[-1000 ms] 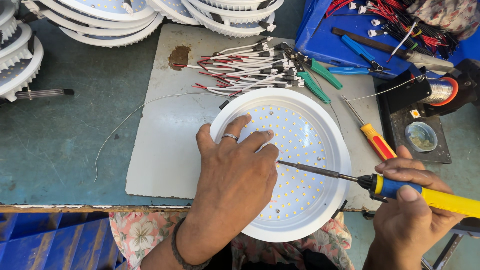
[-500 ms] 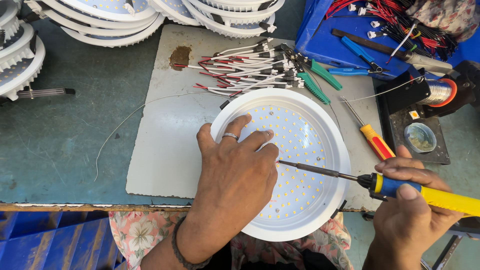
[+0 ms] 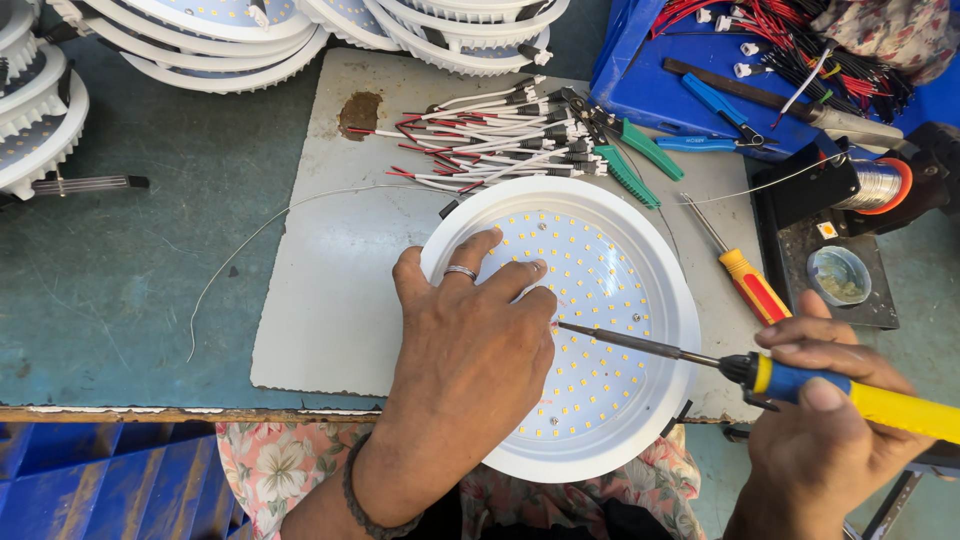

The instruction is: The person places a round LED panel light on the workbench, positions a wire lead on its solder pads, and solders the connection using a soldering iron, occasionally trimming wire with pliers. They finish one panel and stack it with completed panels, then continue with the next.

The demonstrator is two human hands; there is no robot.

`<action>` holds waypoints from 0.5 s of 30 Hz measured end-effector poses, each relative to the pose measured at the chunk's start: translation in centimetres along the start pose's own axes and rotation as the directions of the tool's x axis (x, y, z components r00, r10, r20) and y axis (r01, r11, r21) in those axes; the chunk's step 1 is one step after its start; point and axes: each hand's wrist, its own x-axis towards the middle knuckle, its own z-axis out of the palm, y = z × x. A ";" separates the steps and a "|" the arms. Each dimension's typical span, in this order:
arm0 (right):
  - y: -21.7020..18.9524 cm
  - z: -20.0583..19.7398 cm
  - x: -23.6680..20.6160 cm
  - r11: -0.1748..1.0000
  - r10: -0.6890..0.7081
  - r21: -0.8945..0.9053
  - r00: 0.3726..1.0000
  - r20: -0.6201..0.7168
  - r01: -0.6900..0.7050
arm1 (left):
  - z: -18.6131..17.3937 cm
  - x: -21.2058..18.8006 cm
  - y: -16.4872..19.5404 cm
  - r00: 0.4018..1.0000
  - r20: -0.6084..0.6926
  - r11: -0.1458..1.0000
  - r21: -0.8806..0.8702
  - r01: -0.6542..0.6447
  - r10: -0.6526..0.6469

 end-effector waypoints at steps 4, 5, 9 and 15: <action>0.1 -0.6 -0.2 1.000 -0.002 0.027 1.000 -0.017 0.002 | -0.1 0.1 0.0 1.000 -0.001 1.000 -0.009 -0.002 0.002; 0.2 -0.7 -0.2 1.000 -0.004 0.022 1.000 -0.018 0.004 | -0.1 0.1 0.0 1.000 0.002 1.000 -0.007 -0.001 0.001; 0.5 -1.1 -0.4 1.000 -0.020 0.023 0.999 -0.031 0.021 | -0.1 0.1 0.0 1.000 0.005 1.000 -0.004 -0.004 0.004; 1.2 -0.3 -1.7 0.992 -0.110 0.037 0.982 -0.155 0.117 | -0.2 -0.3 -0.1 0.999 0.045 1.000 0.002 -0.002 0.002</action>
